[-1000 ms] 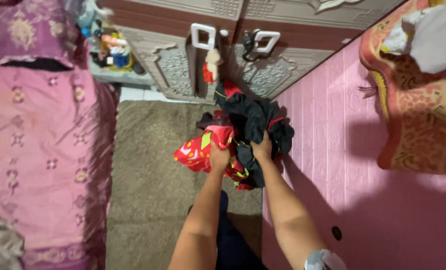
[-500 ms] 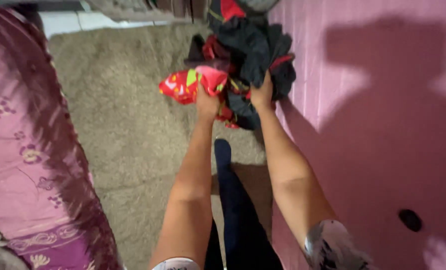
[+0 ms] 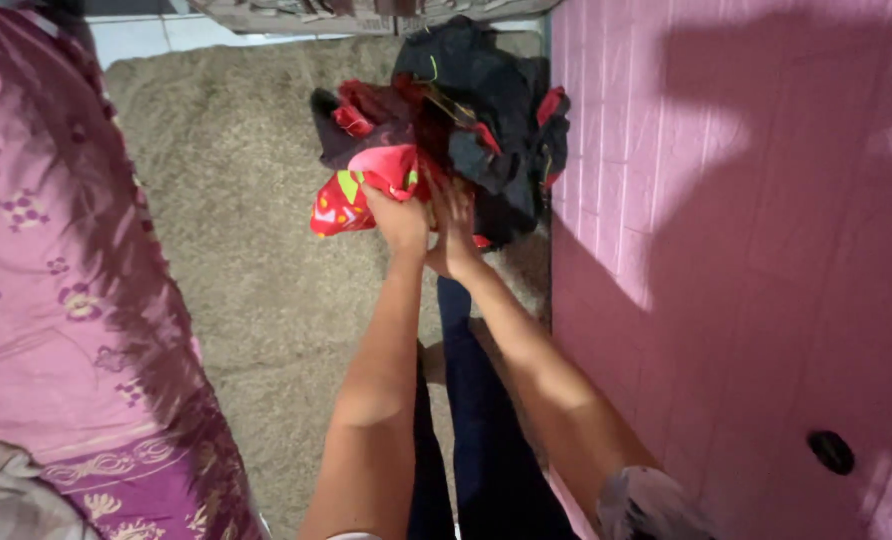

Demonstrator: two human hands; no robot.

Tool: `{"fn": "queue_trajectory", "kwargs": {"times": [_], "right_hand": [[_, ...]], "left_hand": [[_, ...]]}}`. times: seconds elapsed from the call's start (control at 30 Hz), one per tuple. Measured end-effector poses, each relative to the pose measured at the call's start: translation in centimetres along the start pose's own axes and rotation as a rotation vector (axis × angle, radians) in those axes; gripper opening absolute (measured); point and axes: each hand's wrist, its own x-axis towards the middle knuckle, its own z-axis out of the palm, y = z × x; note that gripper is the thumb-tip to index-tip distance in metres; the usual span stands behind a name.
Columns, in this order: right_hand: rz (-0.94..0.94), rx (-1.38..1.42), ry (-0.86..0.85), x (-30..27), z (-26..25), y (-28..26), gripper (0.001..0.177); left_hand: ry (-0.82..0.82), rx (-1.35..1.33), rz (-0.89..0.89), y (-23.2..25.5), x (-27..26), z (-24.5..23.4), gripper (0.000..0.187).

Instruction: Making the bed by tidying up pillows, bolsters, and blankets.

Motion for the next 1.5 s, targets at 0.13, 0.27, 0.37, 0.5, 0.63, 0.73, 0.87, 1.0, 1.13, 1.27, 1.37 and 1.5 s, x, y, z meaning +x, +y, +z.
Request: {"fn": "queue_trajectory", "kwargs": {"times": [0.13,0.27,0.37,0.5,0.63,0.73,0.87,1.0,1.13,1.27,1.37,1.5], "right_hand": [[0.077,0.168,-0.059,2.6,4.3,-0.2,0.086],[0.35,0.93,-0.151,2.7,14.7,9.4,0.056],[0.609,1.437,-0.16,3.3,19.9,15.3,0.049],[0.631,1.029,-0.197,2.2,22.7,22.6,0.058],[0.716,0.405,-0.291,1.8,16.1,17.4,0.07],[0.684,0.096,-0.367,-1.0,16.5,20.0,0.089],[0.632,-0.097,-0.44,-3.1,14.4,17.2,0.089],[0.707,-0.113,-0.504,-3.2,11.1,10.8,0.079],[0.682,-0.039,-0.464,-3.7,11.4,10.3,0.077],[0.694,-0.06,-0.468,-2.8,9.4,5.0,0.077],[0.684,-0.07,-0.485,-3.0,8.1,2.4,0.077],[0.657,-0.106,-0.505,-4.3,6.8,-0.2,0.077]], "left_hand": [[0.053,-0.004,-0.063,5.1,1.6,-3.8,0.077],[0.115,0.073,0.01,3.0,3.3,-4.0,0.074],[0.095,0.068,0.093,3.7,4.3,-3.9,0.069],[0.003,0.123,0.239,1.7,3.6,-2.4,0.079],[-0.043,0.106,0.214,2.4,2.2,-3.0,0.083],[-0.077,0.096,0.166,1.9,1.1,-3.6,0.077],[-0.038,0.18,0.191,-0.5,0.3,-4.9,0.076],[-0.041,0.313,0.096,-1.4,0.3,-8.9,0.08],[-0.066,0.371,-0.027,-0.8,0.3,-14.3,0.078],[0.014,0.42,0.036,-3.1,1.0,-18.2,0.082],[0.043,0.466,0.024,-2.5,0.7,-20.8,0.085],[-0.003,0.484,-0.163,0.7,-1.2,-25.0,0.083]]}}
